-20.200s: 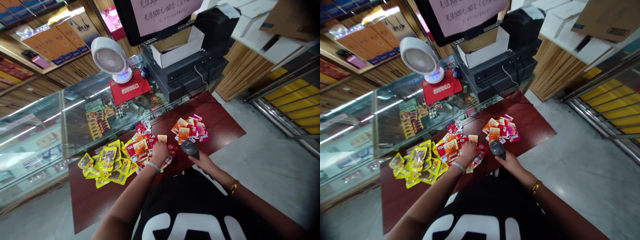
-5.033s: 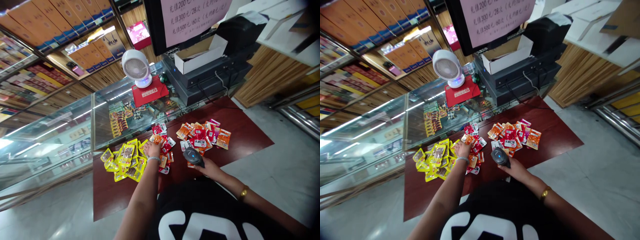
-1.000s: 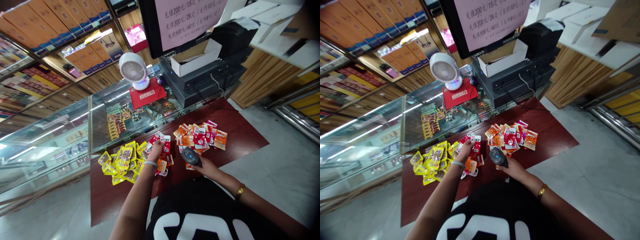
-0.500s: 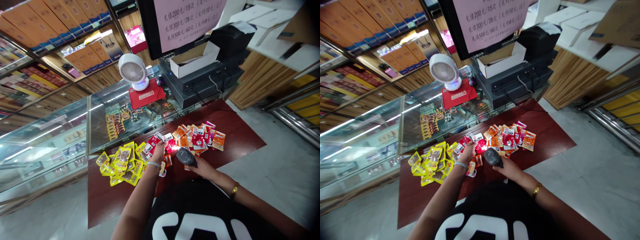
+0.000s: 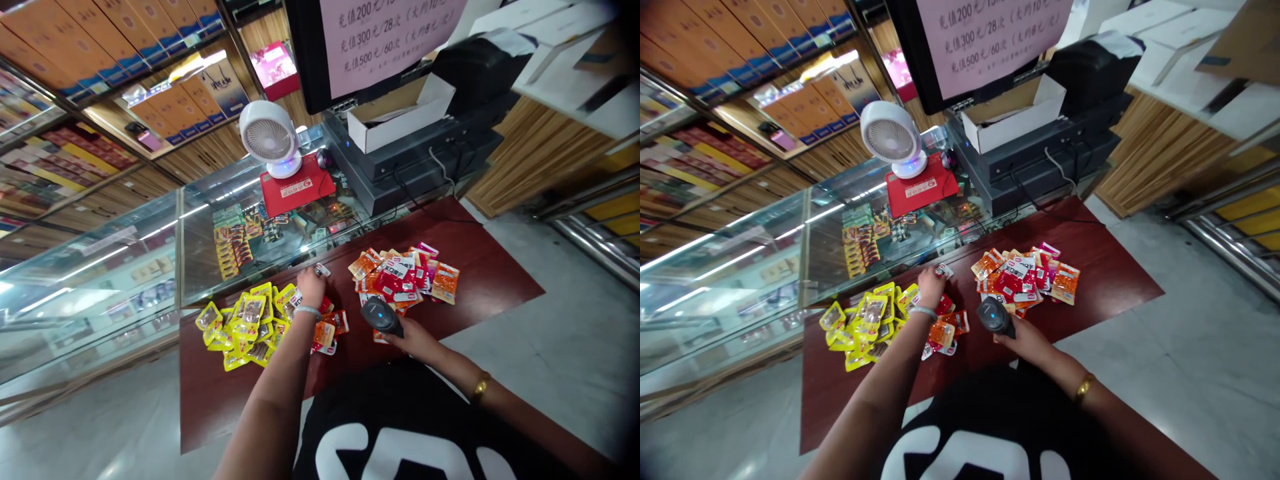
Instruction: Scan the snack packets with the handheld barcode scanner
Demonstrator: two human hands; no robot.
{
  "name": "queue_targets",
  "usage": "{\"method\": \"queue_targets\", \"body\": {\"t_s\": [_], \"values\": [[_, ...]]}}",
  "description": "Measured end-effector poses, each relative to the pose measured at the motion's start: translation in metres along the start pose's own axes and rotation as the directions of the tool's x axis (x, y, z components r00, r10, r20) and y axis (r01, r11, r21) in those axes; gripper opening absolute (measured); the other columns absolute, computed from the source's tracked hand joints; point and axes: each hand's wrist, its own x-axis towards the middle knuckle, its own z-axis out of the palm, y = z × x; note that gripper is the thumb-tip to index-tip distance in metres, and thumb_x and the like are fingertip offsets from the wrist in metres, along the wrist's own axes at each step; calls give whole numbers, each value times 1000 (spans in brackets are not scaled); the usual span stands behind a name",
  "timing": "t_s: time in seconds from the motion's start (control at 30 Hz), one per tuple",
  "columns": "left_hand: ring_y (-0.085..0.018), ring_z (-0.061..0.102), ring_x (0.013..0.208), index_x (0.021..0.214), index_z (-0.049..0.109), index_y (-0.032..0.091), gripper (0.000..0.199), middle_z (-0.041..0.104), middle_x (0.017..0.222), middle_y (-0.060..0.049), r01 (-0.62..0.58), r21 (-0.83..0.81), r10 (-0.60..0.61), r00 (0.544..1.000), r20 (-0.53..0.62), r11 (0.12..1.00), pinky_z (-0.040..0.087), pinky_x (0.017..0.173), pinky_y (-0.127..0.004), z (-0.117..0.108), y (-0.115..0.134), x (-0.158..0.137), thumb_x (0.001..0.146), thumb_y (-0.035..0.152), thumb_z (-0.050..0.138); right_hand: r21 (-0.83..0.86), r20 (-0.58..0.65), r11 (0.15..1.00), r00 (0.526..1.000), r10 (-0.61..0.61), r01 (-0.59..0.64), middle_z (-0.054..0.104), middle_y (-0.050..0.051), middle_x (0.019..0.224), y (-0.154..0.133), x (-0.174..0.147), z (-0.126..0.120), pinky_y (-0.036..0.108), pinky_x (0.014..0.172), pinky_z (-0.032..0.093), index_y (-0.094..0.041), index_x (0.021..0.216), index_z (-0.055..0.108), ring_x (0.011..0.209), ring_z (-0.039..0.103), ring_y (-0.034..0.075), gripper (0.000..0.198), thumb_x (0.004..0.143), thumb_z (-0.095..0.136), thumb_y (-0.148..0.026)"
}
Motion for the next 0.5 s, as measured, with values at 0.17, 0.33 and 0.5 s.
{"method": "queue_targets", "body": {"t_s": [0.17, 0.33, 0.5], "values": [[-39, 48, 121, 110, 62, 14, 50, 59, 124, -23, -58, 469, 34, 998, 60, 881, 36, 97, -47, -21, -26, 21, 71, 43, 73, -1, -17, 1000, 1000, 21, -21, 71, 13, 118, 0, -4, 1, 47, 96, 49, -17, 120, 61, 108, 66, 34, 52, 79, 70, -48], [-34, 58, 111, 104, 61, 17, 36, 68, 107, -18, -87, 373, 67, 995, 68, 924, 38, 93, -42, -20, -26, 26, 75, 38, 70, -17, -23, 999, 999, 40, -40, 71, 13, 119, 2, -6, 0, 47, 96, 49, -18, 122, 60, 109, 65, 34, 53, 79, 70, -47], [-20, 64, 70, 90, 60, 19, 19, 69, 80, -8, 140, -356, -74, 979, 191, 924, 46, 71, -31, 3, -17, 12, 78, 33, 65, -5, -35, 999, 999, 33, -33, 72, 12, 116, 1, 0, 0, 46, 95, 49, -18, 119, 61, 107, 66, 33, 50, 79, 70, -46]]}}
